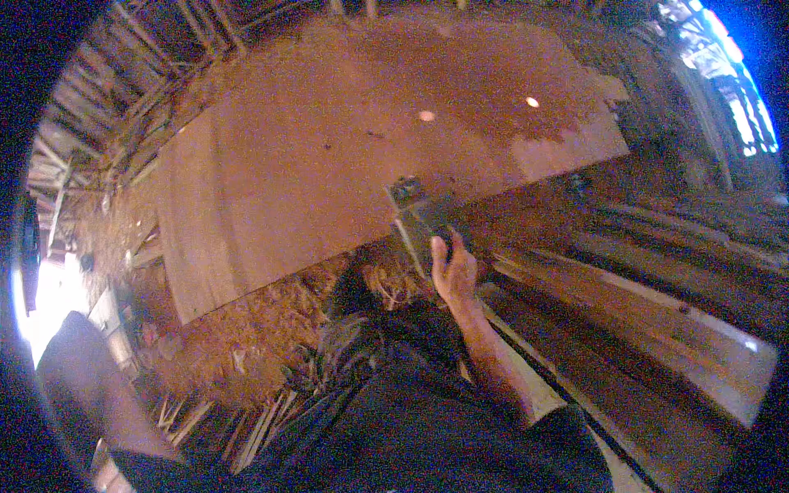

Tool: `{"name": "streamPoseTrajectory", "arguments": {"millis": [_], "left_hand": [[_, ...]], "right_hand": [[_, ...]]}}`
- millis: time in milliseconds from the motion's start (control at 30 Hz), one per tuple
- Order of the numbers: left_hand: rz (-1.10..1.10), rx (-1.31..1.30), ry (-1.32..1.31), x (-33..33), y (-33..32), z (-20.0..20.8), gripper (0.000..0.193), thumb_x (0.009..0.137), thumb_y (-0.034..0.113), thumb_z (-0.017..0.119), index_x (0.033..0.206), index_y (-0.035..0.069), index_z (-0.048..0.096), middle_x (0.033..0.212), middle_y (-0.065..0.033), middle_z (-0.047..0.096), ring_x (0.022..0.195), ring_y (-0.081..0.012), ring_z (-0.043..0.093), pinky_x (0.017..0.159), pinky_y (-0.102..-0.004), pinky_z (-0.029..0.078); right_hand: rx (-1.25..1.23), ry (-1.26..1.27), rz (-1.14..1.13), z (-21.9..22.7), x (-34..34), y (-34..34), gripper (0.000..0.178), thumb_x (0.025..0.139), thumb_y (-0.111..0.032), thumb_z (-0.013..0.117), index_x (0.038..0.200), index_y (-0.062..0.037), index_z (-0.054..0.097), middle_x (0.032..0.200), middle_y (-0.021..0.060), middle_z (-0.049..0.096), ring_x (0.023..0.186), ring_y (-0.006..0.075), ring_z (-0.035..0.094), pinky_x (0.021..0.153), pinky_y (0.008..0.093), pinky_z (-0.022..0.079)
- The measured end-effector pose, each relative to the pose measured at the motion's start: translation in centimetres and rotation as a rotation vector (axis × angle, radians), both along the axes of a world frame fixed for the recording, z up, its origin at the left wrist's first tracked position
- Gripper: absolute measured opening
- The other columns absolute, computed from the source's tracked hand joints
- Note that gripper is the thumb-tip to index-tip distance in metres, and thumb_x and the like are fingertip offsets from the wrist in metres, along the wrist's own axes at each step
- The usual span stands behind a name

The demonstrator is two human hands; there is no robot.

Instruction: The person uses a handheld electric sander to smooth the surface of a large wooden board resting on supports. The person moves the sander across the board in repeated passes, holding the board with the left hand while operating the tool with the right hand.

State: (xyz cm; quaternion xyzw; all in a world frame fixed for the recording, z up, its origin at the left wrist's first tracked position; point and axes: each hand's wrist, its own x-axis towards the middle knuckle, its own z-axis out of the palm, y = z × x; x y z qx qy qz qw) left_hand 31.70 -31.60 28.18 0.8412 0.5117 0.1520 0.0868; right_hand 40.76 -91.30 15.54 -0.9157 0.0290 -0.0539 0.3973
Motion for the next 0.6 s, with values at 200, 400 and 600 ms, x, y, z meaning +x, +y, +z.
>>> {"name": "streamPoseTrajectory", "arguments": {"millis": [200, 400, 600], "left_hand": [[0.039, -0.047, -0.018, 0.7, -0.7, -0.1, 0.116, 0.092, 0.064, 0.072, 0.164, -0.004, 0.011, 0.158, -0.0309, 0.040, 0.133, -0.0453, 0.055, 0.108, -0.0544, 0.053], [0.110, -0.117, -0.137, 2.4, -3.7, -3.2, 0.118, 0.092, 0.066, 0.072, 0.165, -0.003, 0.010, 0.158, -0.0310, 0.041, 0.132, -0.0455, 0.056, 0.106, -0.0548, 0.055], [0.510, -0.408, -0.551, 1.5, -11.1, -16.3, 0.119, 0.092, 0.068, 0.071, 0.165, -0.003, 0.009, 0.157, -0.0311, 0.041, 0.131, -0.0457, 0.058, 0.105, -0.0551, 0.056]], "right_hand": [[0.067, -0.107, 0.041, 1.4, 0.0, 0.8, 0.053, 0.106, -0.042, 0.060, 0.134, 0.0032, 0.065, 0.101, 0.0296, 0.076, 0.092, 0.0472, 0.074, 0.081, 0.0524, 0.059], [-0.016, -0.030, 0.021, 1.5, 4.2, 1.6, 0.056, 0.108, -0.044, 0.057, 0.133, 0.0055, 0.064, 0.105, 0.0319, 0.075, 0.093, 0.0486, 0.073, 0.080, 0.0526, 0.059], [-0.023, -0.166, -0.002, 0.5, 12.2, 5.6, 0.055, 0.108, -0.046, 0.055, 0.129, 0.0045, 0.066, 0.097, 0.0311, 0.075, 0.085, 0.0485, 0.074, 0.073, 0.0523, 0.059]]}}
